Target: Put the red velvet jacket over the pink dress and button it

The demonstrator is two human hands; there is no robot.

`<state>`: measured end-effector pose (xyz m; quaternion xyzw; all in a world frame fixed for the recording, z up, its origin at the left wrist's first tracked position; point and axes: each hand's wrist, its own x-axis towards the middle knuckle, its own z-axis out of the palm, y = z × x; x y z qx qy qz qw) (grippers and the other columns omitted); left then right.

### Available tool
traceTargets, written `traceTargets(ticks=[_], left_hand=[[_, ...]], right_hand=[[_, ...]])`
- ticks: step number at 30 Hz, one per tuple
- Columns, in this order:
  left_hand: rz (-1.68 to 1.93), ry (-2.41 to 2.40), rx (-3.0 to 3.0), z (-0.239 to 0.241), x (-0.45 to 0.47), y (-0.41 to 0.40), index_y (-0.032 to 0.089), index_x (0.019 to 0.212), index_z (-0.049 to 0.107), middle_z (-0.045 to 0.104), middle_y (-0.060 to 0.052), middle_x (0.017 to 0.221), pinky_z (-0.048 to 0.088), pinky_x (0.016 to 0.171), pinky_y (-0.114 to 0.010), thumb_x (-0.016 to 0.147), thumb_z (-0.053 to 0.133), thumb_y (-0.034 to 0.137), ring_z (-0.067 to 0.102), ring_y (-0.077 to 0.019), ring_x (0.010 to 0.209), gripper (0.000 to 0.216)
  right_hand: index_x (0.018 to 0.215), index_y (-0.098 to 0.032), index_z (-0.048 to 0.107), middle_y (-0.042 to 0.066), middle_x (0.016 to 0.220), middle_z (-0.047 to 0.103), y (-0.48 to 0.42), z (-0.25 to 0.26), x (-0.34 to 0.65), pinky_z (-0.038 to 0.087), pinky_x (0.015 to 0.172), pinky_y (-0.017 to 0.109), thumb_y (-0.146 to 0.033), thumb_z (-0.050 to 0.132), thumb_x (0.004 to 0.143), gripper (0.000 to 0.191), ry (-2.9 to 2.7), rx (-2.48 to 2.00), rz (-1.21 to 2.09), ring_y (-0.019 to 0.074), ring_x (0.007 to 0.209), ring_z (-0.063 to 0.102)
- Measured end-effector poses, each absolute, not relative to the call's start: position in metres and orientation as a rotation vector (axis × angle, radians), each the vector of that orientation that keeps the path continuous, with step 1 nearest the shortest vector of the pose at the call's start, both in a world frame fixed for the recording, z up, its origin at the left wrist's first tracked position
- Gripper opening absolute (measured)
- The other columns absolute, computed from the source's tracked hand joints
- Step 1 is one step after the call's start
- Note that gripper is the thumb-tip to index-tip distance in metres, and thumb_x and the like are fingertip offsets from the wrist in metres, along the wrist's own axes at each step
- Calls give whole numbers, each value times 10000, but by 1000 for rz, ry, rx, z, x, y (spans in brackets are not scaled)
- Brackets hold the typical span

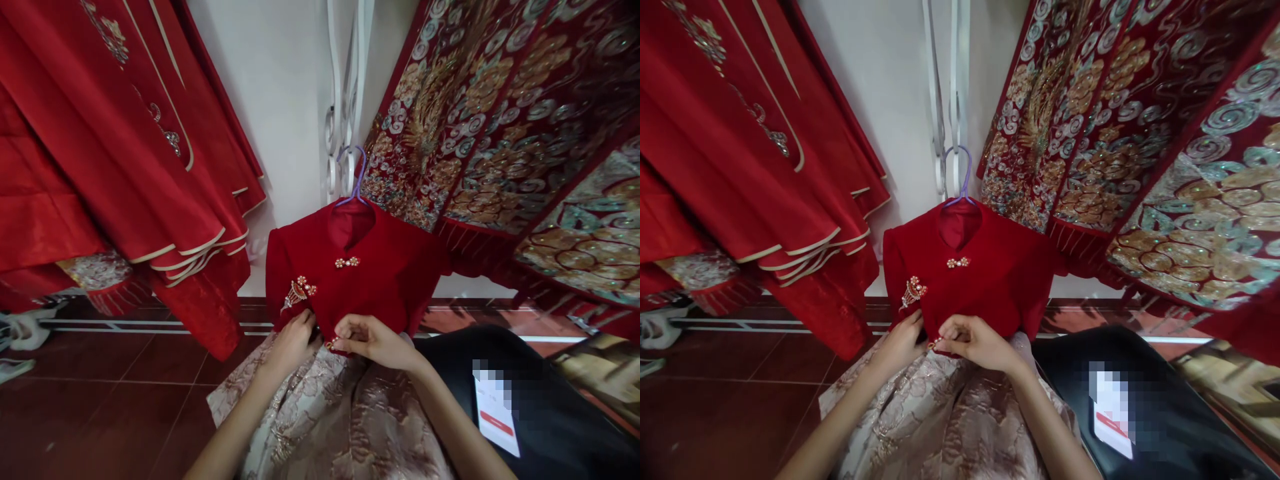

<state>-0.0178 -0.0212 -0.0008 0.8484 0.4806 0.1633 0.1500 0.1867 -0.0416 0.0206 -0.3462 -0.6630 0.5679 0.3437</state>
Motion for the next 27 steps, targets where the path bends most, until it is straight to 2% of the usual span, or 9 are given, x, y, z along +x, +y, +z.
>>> traceTargets(ticks=[4,8,11,16,20,27], left_hand=[[528,1426,2358,-4,-13,-21,165,966,614,598,-94,1052,468,797,-291,749,500,50,615,-205,921,271],[718,1473,2234,-8,-12,-16,161,856,615,614,-58,888,471,759,-279,793,510,104,616,-168,801,135],[859,1436,2137,-8,-13,-14,172,819,606,626,-36,835,473,744,-267,816,521,159,619,-150,767,86],[1027,1369,1910,-10,-13,-10,179,843,564,659,-11,759,496,719,-255,813,522,194,640,-136,718,54],[956,1261,1748,-8,-16,-8,163,800,577,703,-31,764,527,730,-259,741,580,162,676,-151,732,59],[894,1181,1695,-6,-16,-13,153,764,633,741,-61,806,550,731,-269,754,667,302,707,-177,763,154]], right_hand=[[874,-183,583,5,806,625,-38,1,164,474,713,240,-369,649,811,207,-1658,-973,1289,127,768,598],[905,-184,557,32,820,645,-26,-37,157,494,668,258,-343,584,851,171,-1620,-1216,963,150,748,620],[919,-186,550,29,808,647,-23,-47,159,501,657,256,-308,561,863,135,-1643,-1272,834,145,709,623],[927,-195,572,28,840,665,-29,-35,157,527,695,243,-320,557,871,137,-1624,-1191,841,140,762,648],[920,-198,572,40,869,673,-33,-30,151,543,727,265,-358,545,884,166,-1571,-1168,827,151,793,658],[929,-196,584,55,889,677,-35,-33,146,550,732,270,-362,543,885,176,-1498,-1173,758,164,814,661]])
